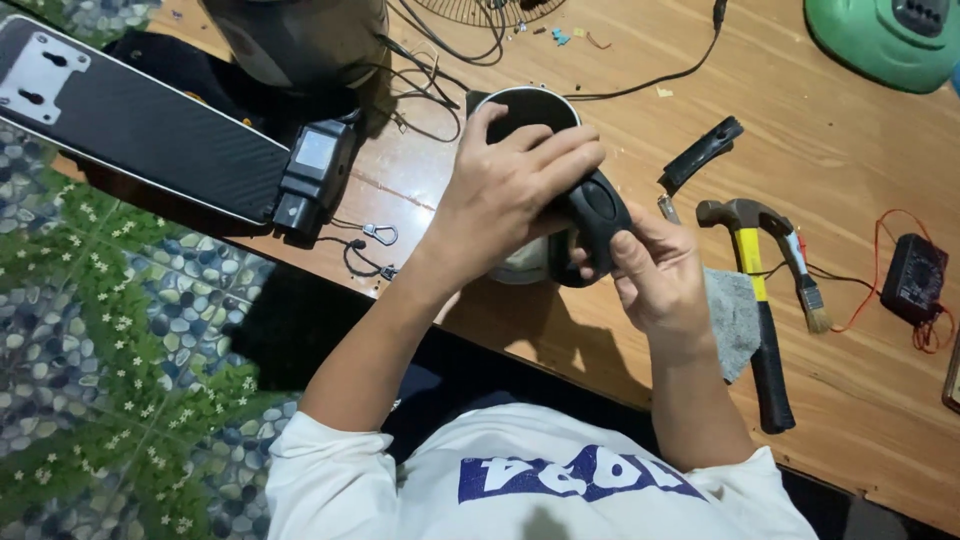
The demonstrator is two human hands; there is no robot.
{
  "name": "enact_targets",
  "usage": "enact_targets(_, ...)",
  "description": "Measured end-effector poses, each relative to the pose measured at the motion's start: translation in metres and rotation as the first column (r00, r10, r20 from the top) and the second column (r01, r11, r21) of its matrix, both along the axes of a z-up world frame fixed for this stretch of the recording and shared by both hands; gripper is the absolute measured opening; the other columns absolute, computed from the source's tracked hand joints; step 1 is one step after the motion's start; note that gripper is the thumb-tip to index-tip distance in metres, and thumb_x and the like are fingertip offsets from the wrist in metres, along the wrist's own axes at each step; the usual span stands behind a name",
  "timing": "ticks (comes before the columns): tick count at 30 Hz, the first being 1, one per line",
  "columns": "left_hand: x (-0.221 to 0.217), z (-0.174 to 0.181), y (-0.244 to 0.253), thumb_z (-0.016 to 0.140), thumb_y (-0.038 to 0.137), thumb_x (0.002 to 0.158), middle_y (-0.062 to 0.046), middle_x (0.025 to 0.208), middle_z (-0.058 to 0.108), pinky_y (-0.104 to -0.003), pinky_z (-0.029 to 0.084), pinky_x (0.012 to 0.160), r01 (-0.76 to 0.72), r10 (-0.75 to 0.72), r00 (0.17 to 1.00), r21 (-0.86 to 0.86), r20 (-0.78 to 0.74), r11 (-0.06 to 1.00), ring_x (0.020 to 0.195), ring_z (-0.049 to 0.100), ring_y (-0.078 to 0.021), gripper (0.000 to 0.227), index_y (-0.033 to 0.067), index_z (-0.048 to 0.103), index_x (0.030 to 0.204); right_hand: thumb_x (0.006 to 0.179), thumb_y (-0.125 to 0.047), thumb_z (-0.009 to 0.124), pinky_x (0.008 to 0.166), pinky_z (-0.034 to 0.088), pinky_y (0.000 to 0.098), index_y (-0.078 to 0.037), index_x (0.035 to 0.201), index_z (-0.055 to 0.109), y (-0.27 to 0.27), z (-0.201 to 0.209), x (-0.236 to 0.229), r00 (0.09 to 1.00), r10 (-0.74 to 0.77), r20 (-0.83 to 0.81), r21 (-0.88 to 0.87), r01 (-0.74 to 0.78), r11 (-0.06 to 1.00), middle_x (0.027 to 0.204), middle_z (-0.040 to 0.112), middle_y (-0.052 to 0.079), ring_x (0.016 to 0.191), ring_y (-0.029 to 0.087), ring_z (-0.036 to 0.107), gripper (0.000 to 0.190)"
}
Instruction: The person is repairing a metal kettle by attaching a black plastic handle. They align the handle with the kettle's body and press it into place, then rotate the kettle to inspect the attachment.
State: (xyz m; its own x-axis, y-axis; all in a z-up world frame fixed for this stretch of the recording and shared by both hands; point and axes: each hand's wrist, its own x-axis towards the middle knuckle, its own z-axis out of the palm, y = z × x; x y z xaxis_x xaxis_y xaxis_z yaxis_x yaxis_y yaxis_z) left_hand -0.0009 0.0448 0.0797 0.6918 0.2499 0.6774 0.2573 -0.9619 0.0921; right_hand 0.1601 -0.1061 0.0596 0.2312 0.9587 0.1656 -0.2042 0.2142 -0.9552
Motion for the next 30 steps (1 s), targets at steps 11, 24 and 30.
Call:
enact_targets(11, 0.011, 0.003, -0.004, 0.082, 0.038, 0.088, 0.0, 0.136, 0.065, -0.059, 0.033, 0.106, 0.052, -0.046, 0.998, -0.195, 0.033, 0.98, 0.122, 0.062, -0.0226, 0.055, 0.019, 0.053, 0.131, 0.102, -0.018, 0.058, 0.074, 0.058, 0.03, 0.014, 0.145, 0.047, -0.007, 0.041, 0.01, 0.992, 0.098, 0.074, -0.077, -0.092, 0.993, 0.117, 0.066, 0.022, 0.097, 0.026, 0.07, 0.055)
enact_targets(24, 0.003, 0.003, -0.005, 0.103, 0.074, 0.091, -0.004, 0.178, 0.019, -0.08, 0.029, 0.125, -0.211, 0.2, 0.974, -0.108, -0.102, 0.972, 0.17, 0.025, -0.0229, 0.128, 0.0243, 0.013, 0.169, 0.101, -0.02, 0.066, 0.072, 0.062, 0.0254, 0.011, 0.139, 0.056, 0.018, 0.038, 0.02, 0.999, 0.025, 0.032, -0.018, -0.024, 1.0, 0.11, 0.07, 0.019, 0.086, 0.021, 0.07, 0.05)
enact_targets(30, -0.01, -0.018, -0.019, 0.085, 0.043, 0.096, -0.009, 0.153, 0.054, -0.073, 0.018, 0.134, 0.008, 0.099, 0.873, -0.217, 0.478, 0.976, 0.149, 0.052, -0.0321, 0.073, 0.0129, 0.044, 0.147, 0.102, -0.02, 0.066, 0.069, 0.061, 0.024, 0.01, 0.137, 0.059, 0.015, 0.029, 0.029, 1.0, -0.02, 0.01, -0.011, 0.02, 1.0, 0.106, 0.07, 0.016, 0.083, 0.023, 0.073, 0.046)
